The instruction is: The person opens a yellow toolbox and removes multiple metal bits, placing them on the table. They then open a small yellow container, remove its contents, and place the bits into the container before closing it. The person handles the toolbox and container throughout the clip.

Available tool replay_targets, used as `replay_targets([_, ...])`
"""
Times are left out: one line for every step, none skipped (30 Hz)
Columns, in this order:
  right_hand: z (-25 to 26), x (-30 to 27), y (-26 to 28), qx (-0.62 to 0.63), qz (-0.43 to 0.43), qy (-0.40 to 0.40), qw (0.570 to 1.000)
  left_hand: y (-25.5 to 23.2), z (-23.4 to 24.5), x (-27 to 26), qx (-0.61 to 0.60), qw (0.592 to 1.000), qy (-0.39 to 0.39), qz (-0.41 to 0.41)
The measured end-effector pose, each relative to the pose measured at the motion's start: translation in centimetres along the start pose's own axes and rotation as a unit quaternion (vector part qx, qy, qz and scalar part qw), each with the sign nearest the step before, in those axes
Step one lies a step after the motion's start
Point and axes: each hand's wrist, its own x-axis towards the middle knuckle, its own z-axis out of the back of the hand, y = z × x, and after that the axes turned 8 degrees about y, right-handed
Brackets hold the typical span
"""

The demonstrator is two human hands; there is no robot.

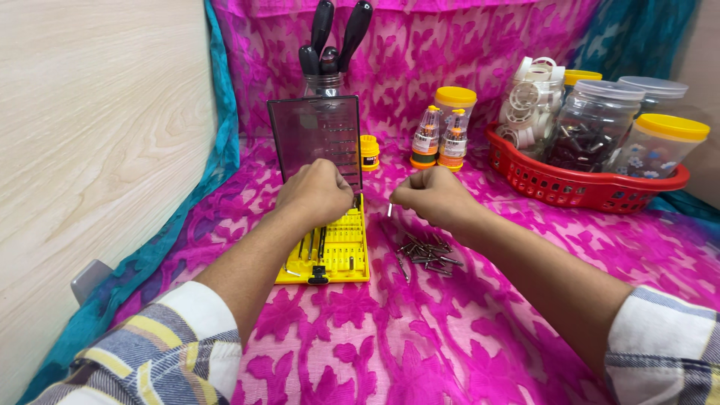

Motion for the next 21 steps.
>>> replay_targets([0.2,-0.3,-0.2,0.005,-0.008,0.002,1.000,-0.1,0.1,0.1,-0.005,1.000,-0.009,-0.008])
replay_targets([0.5,-0.6,-0.4,0.011,-0.017,0.004,1.000,-0.3,0.3,0.2,-0.010,1.000,-0.018,-0.015])
replay_targets([0.7,-0.8,-0.7,0.016,-0.025,0.006,1.000,-0.4,0.4,0.3,-0.016,0.999,-0.027,-0.022])
replay_targets([1.0,-1.0,-0.9,0.013,-0.025,0.007,1.000,-0.7,0.3,0.4,-0.028,0.998,-0.025,-0.047])
replay_targets([1.3,-1.2,-1.2,0.010,-0.025,0.009,1.000,-0.9,0.2,0.4,-0.039,0.996,-0.023,-0.072])
replay_targets([1.5,-1.3,-1.4,0.007,-0.025,0.010,1.000,-1.2,0.1,0.5,-0.051,0.994,-0.021,-0.098])
replay_targets([1.8,-1.5,-1.5,-0.002,-0.031,0.009,0.999,-1.6,-0.2,0.5,-0.076,0.991,-0.006,-0.113])
replay_targets([2.0,-1.7,-1.7,-0.010,-0.037,0.008,0.999,-2.0,-0.6,0.5,-0.102,0.986,0.009,-0.129])
replay_targets([2.2,-1.9,-1.9,-0.018,-0.043,0.007,0.999,-2.4,-1.1,0.4,-0.126,0.981,0.025,-0.144])
replay_targets([2.3,-2.1,-2.0,-0.018,-0.044,0.003,0.999,-2.8,-1.7,0.3,-0.140,0.978,0.032,-0.153])
replay_targets([2.5,-2.2,-2.1,-0.019,-0.044,-0.001,0.999,-3.2,-2.1,0.3,-0.154,0.974,0.039,-0.161])
replay_targets([2.7,-2.4,-2.1,-0.019,-0.044,-0.005,0.999,-3.5,-2.5,0.2,-0.167,0.970,0.047,-0.169])
replay_targets([2.8,-2.6,-2.1,-0.019,-0.040,-0.003,0.999,-3.8,-2.8,0.2,-0.178,0.966,0.063,-0.179])
replay_targets([2.9,-2.8,-2.1,-0.019,-0.036,-0.001,0.999,-4.0,-3.1,0.2,-0.188,0.961,0.079,-0.189])
replay_targets([3.0,-2.9,-2.0,-0.019,-0.032,0.002,0.999,-4.1,-3.3,0.2,-0.198,0.955,0.096,-0.197])
replay_targets([3.1,-3.1,-2.0,-0.020,-0.029,0.003,0.999,-4.1,-3.2,0.4,-0.198,0.955,0.096,-0.200])
replay_targets([3.2,-3.2,-1.9,-0.020,-0.026,0.005,0.999,-3.8,-3.0,0.6,-0.198,0.954,0.097,-0.201])
replay_targets([3.2,-3.2,-1.9,-0.021,-0.024,0.007,0.999,-3.4,-2.8,0.8,-0.198,0.954,0.098,-0.202])
replay_targets([3.2,-3.1,-1.9,-0.019,-0.029,0.004,0.999,-2.8,-2.4,1.1,-0.204,0.954,0.089,-0.200])
replay_targets([3.1,-3.0,-1.8,-0.016,-0.034,0.000,0.999,-1.9,-2.0,1.3,-0.211,0.954,0.080,-0.197])
replay_targets([3.0,-2.8,-1.9,-0.014,-0.039,-0.003,0.999,-0.9,-1.5,1.5,-0.217,0.954,0.071,-0.194])
